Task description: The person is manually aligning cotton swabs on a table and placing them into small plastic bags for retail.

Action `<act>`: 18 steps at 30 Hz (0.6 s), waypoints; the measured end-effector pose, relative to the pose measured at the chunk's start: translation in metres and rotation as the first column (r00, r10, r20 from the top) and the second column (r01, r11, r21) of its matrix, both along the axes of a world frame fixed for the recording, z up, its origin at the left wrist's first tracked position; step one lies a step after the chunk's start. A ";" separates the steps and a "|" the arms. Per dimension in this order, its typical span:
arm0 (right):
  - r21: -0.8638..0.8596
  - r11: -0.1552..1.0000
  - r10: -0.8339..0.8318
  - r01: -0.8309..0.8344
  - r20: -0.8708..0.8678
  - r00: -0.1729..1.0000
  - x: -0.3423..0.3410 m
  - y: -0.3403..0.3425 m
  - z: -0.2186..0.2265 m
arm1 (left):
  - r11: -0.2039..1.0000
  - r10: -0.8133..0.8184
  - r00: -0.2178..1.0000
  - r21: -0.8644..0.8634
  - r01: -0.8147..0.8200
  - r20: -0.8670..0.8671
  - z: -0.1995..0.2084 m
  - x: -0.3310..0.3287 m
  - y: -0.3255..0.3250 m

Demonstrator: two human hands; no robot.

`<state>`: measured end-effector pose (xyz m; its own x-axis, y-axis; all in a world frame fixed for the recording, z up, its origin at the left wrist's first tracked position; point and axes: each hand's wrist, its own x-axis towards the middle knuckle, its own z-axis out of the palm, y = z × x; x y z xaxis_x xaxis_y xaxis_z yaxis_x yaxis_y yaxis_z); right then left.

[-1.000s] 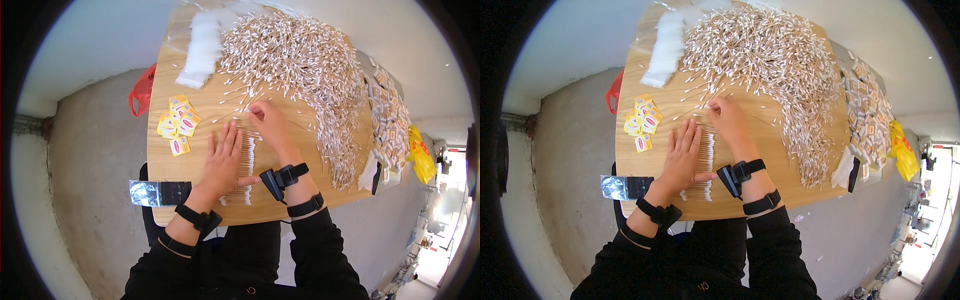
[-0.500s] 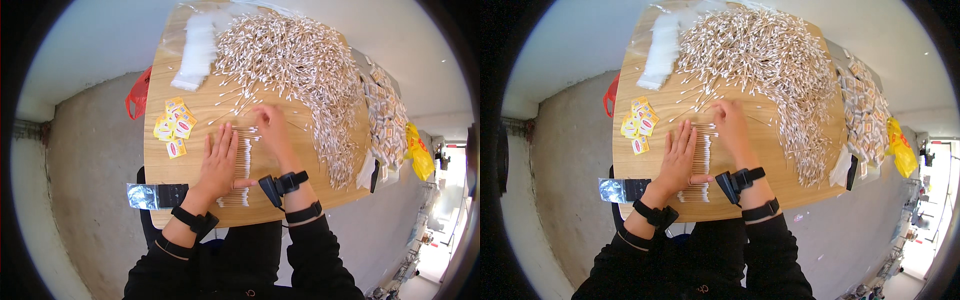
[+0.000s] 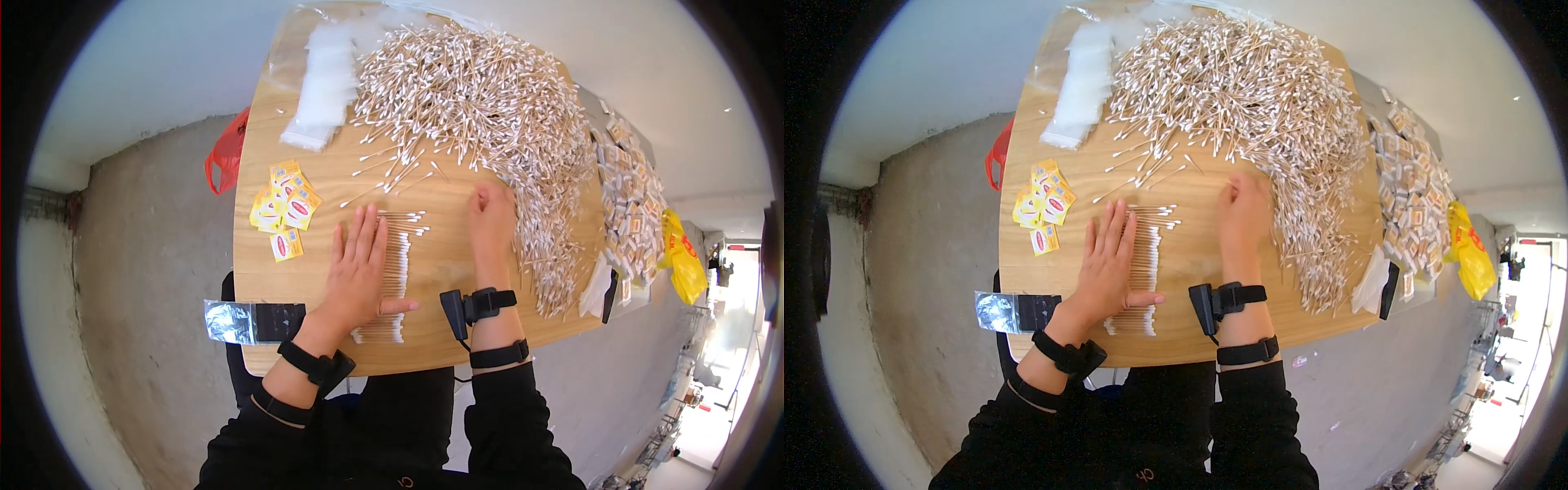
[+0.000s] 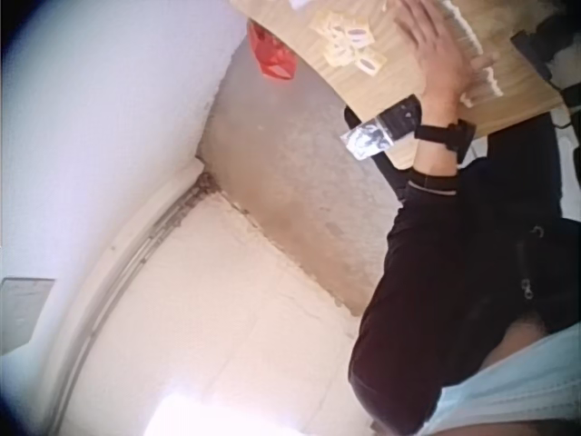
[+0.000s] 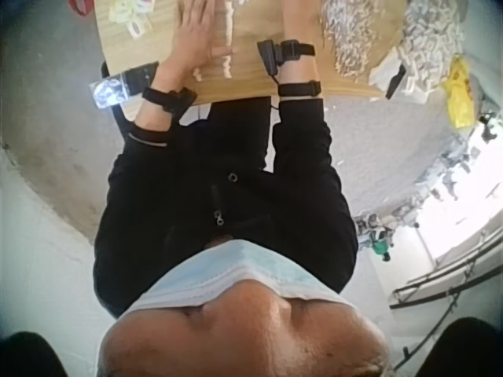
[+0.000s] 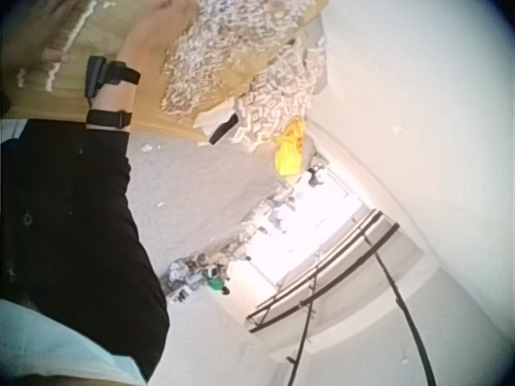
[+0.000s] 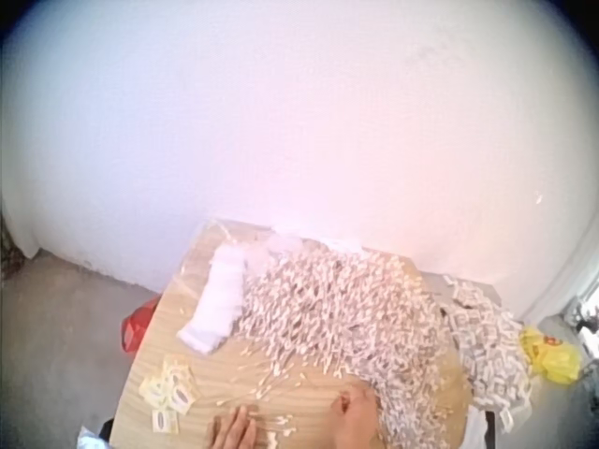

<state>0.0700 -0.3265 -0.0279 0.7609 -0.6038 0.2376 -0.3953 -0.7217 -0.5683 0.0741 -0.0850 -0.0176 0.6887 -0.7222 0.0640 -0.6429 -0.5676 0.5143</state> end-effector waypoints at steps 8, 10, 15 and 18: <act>0.222 0.966 0.113 -0.135 0.110 0.987 0.041 0.025 0.003 | 1.000 -0.003 1.000 0.006 0.003 -0.002 -0.002 0.002 0.002; -0.042 0.984 0.173 -0.171 0.071 0.982 0.038 -0.001 -0.009 | 1.000 -0.014 1.000 -0.019 0.014 -0.008 0.001 0.001 -0.006; -0.084 0.995 -0.074 0.055 -0.235 0.969 0.013 -0.001 0.021 | 0.999 0.014 1.000 0.034 -0.014 -0.010 0.002 0.003 0.006; 0.000 0.996 0.086 -0.087 -0.090 0.992 0.017 0.009 0.033 | 1.000 -0.006 1.000 0.027 0.005 0.006 0.003 0.002 0.005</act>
